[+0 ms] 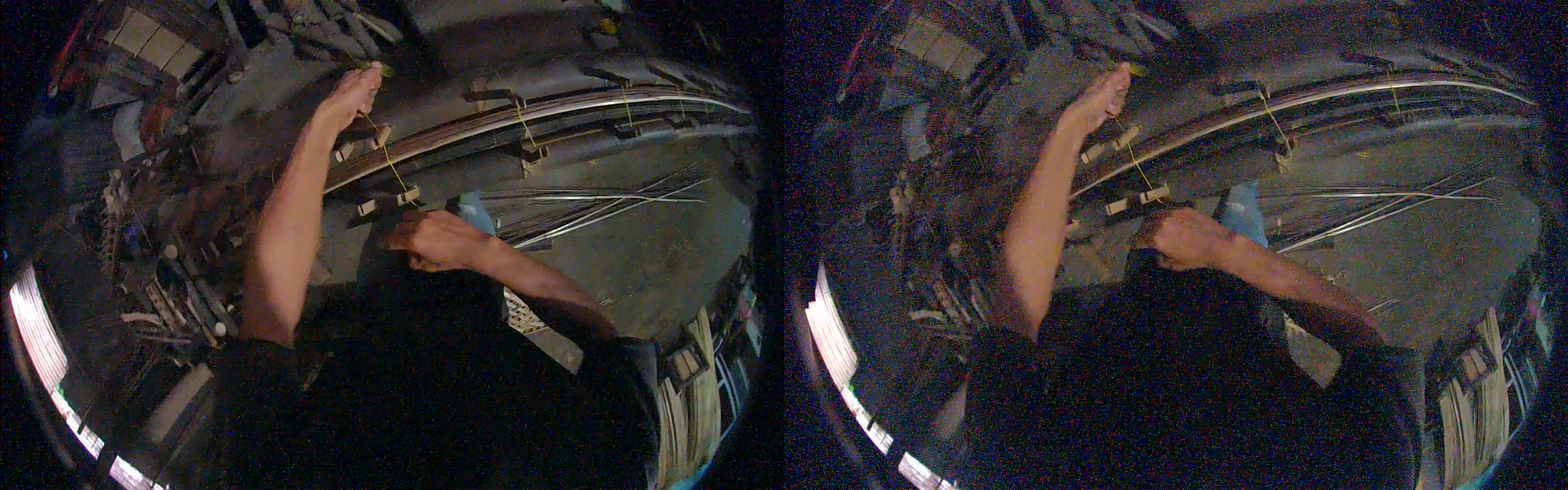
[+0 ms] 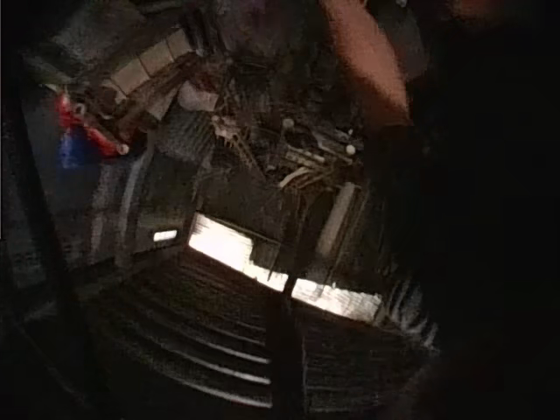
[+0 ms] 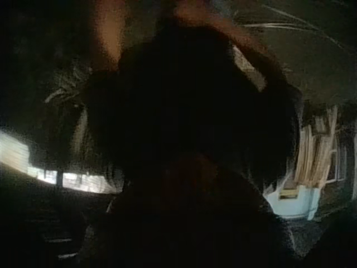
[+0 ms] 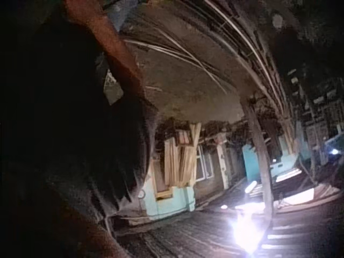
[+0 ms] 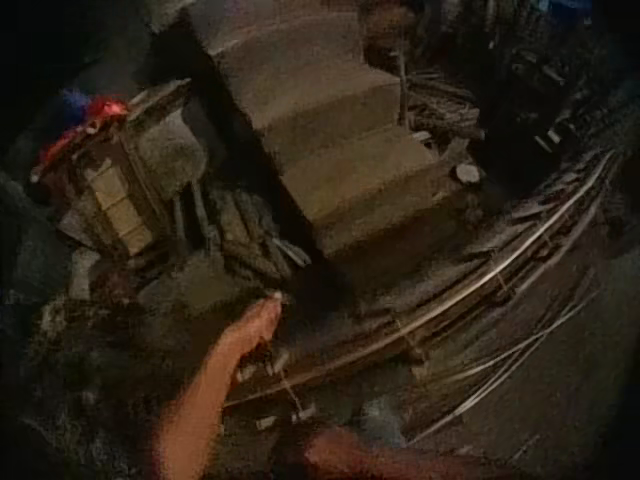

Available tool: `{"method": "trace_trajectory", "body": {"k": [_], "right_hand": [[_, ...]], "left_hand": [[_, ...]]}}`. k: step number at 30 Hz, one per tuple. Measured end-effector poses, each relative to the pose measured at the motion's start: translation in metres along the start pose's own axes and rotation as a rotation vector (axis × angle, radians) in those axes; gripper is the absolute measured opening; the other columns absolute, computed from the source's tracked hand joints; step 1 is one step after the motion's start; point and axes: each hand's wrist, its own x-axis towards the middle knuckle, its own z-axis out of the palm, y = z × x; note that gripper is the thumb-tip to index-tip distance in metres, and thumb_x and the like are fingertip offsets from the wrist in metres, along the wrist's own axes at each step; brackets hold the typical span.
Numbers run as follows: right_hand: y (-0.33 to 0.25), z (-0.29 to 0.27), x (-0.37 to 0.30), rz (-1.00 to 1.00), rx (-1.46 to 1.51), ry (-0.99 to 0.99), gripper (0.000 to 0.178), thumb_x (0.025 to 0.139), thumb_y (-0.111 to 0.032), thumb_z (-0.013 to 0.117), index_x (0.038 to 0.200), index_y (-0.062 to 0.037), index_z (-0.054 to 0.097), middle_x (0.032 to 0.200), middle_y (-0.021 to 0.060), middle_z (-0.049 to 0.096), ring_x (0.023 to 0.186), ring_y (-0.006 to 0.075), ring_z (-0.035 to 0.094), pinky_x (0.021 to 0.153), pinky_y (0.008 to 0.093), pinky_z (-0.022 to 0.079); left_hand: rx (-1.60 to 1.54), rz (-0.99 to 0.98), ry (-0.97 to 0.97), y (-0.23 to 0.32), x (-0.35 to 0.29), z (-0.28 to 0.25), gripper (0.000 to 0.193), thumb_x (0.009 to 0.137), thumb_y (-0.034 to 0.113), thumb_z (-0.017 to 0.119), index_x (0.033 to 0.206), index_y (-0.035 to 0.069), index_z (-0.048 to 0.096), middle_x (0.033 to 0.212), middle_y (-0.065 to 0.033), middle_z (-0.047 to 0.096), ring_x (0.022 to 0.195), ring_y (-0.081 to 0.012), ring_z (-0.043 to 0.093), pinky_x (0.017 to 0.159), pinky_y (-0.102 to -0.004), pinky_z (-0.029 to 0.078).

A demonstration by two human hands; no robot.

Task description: The person repeatedly ties bundles of thin bamboo sticks together using yellow string. They wrap the string around the sticks, pull it tight, and secure it with knots. The person handles the sticks one at a time, moving them from a pile to a workbench and back.

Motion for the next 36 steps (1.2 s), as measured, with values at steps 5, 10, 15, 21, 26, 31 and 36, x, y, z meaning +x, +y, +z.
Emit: {"method": "trace_trajectory", "body": {"k": [5, 10, 15, 21, 26, 31, 36], "right_hand": [[0.023, -0.111, -0.001, 0.289, -0.603, 0.493, 0.031, 0.075, -0.011, 0.061, 0.106, -0.0120, 0.064, 0.093, 0.0080, 0.061, 0.091, 0.0280, 0.061, 0.073, 0.0372, 0.052], [-0.026, -0.112, -0.010, 0.511, -0.507, 0.568, 0.016, 0.084, -0.016, 0.058, 0.096, -0.0091, 0.063, 0.088, 0.0094, 0.065, 0.074, 0.0275, 0.064, 0.065, 0.0371, 0.051], [0.020, -0.064, -0.038, 1.141, -0.254, 0.626, 0.027, 0.091, -0.031, 0.052, 0.080, -0.0066, 0.057, 0.075, 0.0096, 0.063, 0.060, 0.0206, 0.059, 0.056, 0.0345, 0.046], [-0.034, -0.013, 0.018, 0.899, 0.523, 0.723, 0.037, 0.092, -0.041, 0.045, 0.075, -0.0083, 0.050, 0.063, -0.0027, 0.039, 0.058, 0.0114, 0.036, 0.052, 0.0298, 0.032], [-0.142, 0.114, 0.090, 0.842, 1.298, 0.743, 0.036, 0.091, -0.018, 0.056, 0.124, -0.0045, 0.052, 0.086, 0.0038, 0.057, 0.086, 0.0162, 0.056, 0.081, 0.0313, 0.047], [-0.134, 0.045, 0.118, 0.463, 0.240, 0.343, 0.021, 0.086, -0.015, 0.064, 0.102, -0.0018, 0.064, 0.092, 0.0072, 0.065, 0.087, 0.0192, 0.061, 0.078, 0.0334, 0.049], [-0.233, -0.143, 0.217, 0.111, -0.414, 0.087, 0.017, 0.087, -0.017, 0.060, 0.091, -0.0011, 0.067, 0.088, 0.0146, 0.065, 0.080, 0.0292, 0.065, 0.073, 0.0409, 0.050]], "left_hand": [[0.347, -0.067, -0.168, 0.014, 0.023, -0.007, 0.040, 0.091, 0.054, 0.051, 0.086, 0.015, 0.058, 0.072, 0.0072, 0.053, 0.062, -0.0060, 0.047, 0.054, -0.0262, 0.040], [0.623, 0.464, 0.051, 0.006, -0.073, -0.041, 0.043, 0.092, 0.042, 0.054, 0.087, 0.001, 0.065, 0.081, -0.0135, 0.067, 0.075, -0.0240, 0.065, 0.067, -0.0374, 0.050], [0.734, 0.639, 0.282, 0.014, -0.170, 0.026, 0.032, 0.089, 0.029, 0.058, 0.107, 0.003, 0.062, 0.106, -0.0214, 0.063, 0.100, -0.0385, 0.059, 0.084, -0.0411, 0.049], [0.366, 0.877, 0.459, -0.034, -0.214, -0.053, 0.030, 0.088, 0.025, 0.059, 0.106, 0.002, 0.061, 0.110, -0.0178, 0.062, 0.097, -0.0307, 0.064, 0.077, -0.0406, 0.052], [0.166, 0.461, 0.251, -0.062, -0.259, -0.110, 0.025, 0.095, 0.024, 0.051, 0.101, 0.002, 0.064, 0.092, -0.0125, 0.069, 0.088, -0.0280, 0.067, 0.081, -0.0367, 0.051], [0.729, 0.464, 0.334, -0.095, -0.236, -0.083, 0.019, 0.089, 0.022, 0.053, 0.089, 0.005, 0.063, 0.083, -0.0180, 0.065, 0.079, -0.0393, 0.063, 0.072, -0.0463, 0.050], [0.795, 0.727, 0.558, -0.222, -0.159, -0.046, 0.023, 0.089, 0.028, 0.054, 0.089, 0.008, 0.065, 0.083, -0.0125, 0.067, 0.078, -0.0336, 0.066, 0.068, -0.0455, 0.053]]}}
